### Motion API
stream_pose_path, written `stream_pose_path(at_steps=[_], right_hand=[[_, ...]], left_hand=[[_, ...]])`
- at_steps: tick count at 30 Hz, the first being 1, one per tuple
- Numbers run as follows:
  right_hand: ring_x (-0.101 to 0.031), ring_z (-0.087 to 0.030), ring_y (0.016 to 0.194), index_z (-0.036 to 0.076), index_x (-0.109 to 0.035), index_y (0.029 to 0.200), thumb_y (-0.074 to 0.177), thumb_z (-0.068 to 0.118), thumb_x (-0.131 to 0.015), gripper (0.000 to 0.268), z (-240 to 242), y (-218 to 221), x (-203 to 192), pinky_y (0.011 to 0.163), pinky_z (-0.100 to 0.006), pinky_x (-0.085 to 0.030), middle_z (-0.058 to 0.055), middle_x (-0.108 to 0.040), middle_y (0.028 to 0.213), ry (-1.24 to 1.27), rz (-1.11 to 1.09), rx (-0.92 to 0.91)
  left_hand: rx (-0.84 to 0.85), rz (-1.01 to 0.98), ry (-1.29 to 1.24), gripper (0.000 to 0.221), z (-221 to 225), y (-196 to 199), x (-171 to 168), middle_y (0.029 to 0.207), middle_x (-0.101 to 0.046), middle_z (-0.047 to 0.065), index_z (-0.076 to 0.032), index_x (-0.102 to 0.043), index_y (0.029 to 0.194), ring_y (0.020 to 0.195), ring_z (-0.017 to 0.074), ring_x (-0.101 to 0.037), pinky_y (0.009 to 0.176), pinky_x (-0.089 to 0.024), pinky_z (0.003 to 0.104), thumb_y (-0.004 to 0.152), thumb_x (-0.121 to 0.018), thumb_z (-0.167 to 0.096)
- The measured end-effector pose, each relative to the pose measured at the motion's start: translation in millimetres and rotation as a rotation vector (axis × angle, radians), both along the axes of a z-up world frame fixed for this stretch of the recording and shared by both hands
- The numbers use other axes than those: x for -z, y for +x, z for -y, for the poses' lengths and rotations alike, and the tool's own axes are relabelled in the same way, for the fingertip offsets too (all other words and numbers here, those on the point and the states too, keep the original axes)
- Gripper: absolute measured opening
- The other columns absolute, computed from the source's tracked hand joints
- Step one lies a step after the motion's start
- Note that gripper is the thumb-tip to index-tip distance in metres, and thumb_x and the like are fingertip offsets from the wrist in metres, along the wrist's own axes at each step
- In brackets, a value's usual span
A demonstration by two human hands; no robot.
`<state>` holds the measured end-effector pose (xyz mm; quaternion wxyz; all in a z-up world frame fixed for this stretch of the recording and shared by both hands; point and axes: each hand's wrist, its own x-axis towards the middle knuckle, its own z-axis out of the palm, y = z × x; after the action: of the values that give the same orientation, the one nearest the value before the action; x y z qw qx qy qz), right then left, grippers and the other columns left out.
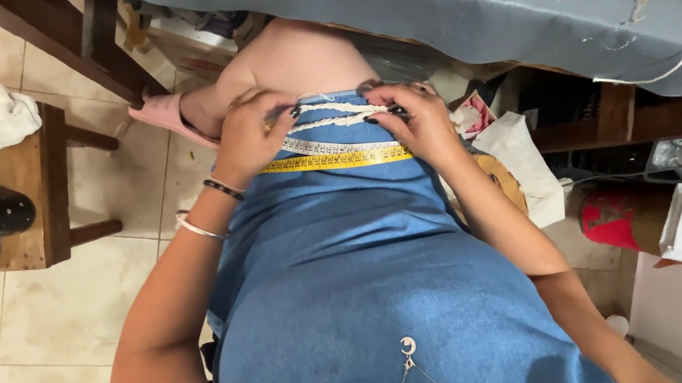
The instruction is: Braiding and assembling decorative strings using scissors and a hot glue gun.
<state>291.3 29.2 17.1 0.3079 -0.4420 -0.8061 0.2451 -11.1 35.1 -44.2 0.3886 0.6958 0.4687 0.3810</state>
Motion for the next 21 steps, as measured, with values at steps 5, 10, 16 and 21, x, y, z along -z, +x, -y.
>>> stream_pose_path(at_steps=[5, 10, 16, 21], right_hand=[[-0.067, -0.031, 0.102, 0.019, -0.079, 0.109, 0.094, 0.024, -0.081, 0.016, 1, 8, 26, 0.094, -0.044, -0.049, -0.006, -0.070, 0.115, 0.195, 0.037, 0.017], [-0.064, -0.029, 0.092, 0.020, -0.080, 0.106, 0.096, 0.025, -0.079, 0.011, 5, 2, 10, 0.093, -0.045, -0.044, -0.006, -0.069, 0.103, 0.236, 0.127, 0.021], [-0.066, -0.033, 0.089, 0.015, -0.078, 0.106, 0.100, 0.021, -0.073, 0.010, 1, 0, 2, 0.086, -0.046, -0.044, -0.009, -0.071, 0.097, 0.116, 0.039, -0.016], [-0.066, -0.035, 0.089, 0.013, -0.074, 0.106, 0.102, 0.021, -0.069, 0.011, 1, 5, 5, 0.081, -0.047, -0.045, -0.009, -0.071, 0.095, 0.064, 0.038, -0.031]], left_hand=[[-0.013, -0.247, 0.452, 0.010, 9, 36, -16, 0.103, -0.072, 0.002, -0.020, -0.075, 0.108, 0.103, 0.0245, -0.069, 0.092, -0.052, 0.039, 0.100, -0.071, -0.025], [0.004, -0.407, 0.575, 0.022, 14, 43, 1, 0.106, -0.070, 0.003, -0.019, -0.076, 0.113, 0.105, 0.0255, -0.065, 0.094, -0.050, 0.044, 0.094, -0.076, -0.032], [-0.023, -0.342, 0.600, 0.013, 9, 43, 10, 0.104, -0.071, 0.000, -0.021, -0.076, 0.109, 0.104, 0.0255, -0.066, 0.093, -0.049, 0.041, 0.102, -0.068, -0.027], [0.020, -0.255, 0.558, 0.018, 5, 41, 17, 0.101, -0.074, 0.002, -0.019, -0.078, 0.108, 0.103, 0.0270, -0.068, 0.093, -0.048, 0.042, 0.106, -0.062, -0.027]])
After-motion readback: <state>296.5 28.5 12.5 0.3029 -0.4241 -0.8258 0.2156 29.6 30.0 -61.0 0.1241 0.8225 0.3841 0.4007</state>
